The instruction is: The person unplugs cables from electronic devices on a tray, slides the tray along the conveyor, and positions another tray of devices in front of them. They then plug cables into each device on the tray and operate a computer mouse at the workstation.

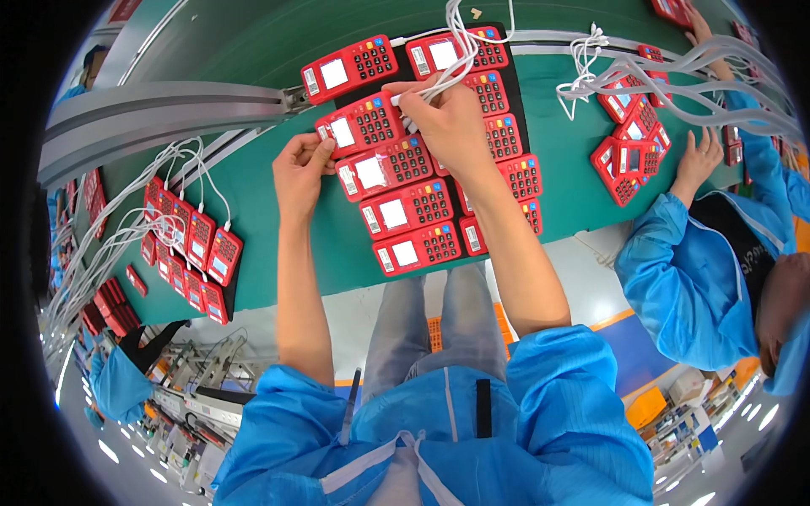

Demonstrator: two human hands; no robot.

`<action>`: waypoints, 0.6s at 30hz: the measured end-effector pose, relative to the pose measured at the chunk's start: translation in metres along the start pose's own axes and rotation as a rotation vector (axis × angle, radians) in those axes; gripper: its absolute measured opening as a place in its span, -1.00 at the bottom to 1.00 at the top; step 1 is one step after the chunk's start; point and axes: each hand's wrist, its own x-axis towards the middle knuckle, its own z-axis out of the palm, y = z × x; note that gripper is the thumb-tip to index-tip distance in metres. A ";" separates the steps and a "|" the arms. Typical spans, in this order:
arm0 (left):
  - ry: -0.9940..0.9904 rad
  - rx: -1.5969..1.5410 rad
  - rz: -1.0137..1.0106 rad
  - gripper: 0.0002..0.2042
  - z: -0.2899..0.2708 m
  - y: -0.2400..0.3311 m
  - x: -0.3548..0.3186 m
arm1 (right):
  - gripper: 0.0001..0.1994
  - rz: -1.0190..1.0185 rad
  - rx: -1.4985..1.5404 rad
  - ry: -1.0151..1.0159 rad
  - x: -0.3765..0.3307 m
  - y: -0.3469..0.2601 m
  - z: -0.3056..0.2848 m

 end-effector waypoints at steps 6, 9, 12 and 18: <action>-0.013 0.003 -0.016 -0.77 0.001 0.003 0.002 | -0.77 0.048 -0.005 0.030 -0.013 -0.006 -0.003; 0.014 0.034 -0.053 -0.76 0.002 0.004 0.003 | -0.78 0.162 -0.161 0.098 -0.036 -0.018 -0.024; 0.081 0.095 -0.011 -0.74 0.008 0.005 -0.003 | -0.75 0.323 0.081 0.055 -0.060 -0.026 -0.036; 0.100 0.266 0.086 -0.56 0.008 0.010 -0.006 | -0.73 0.512 0.469 -0.125 -0.083 -0.024 -0.051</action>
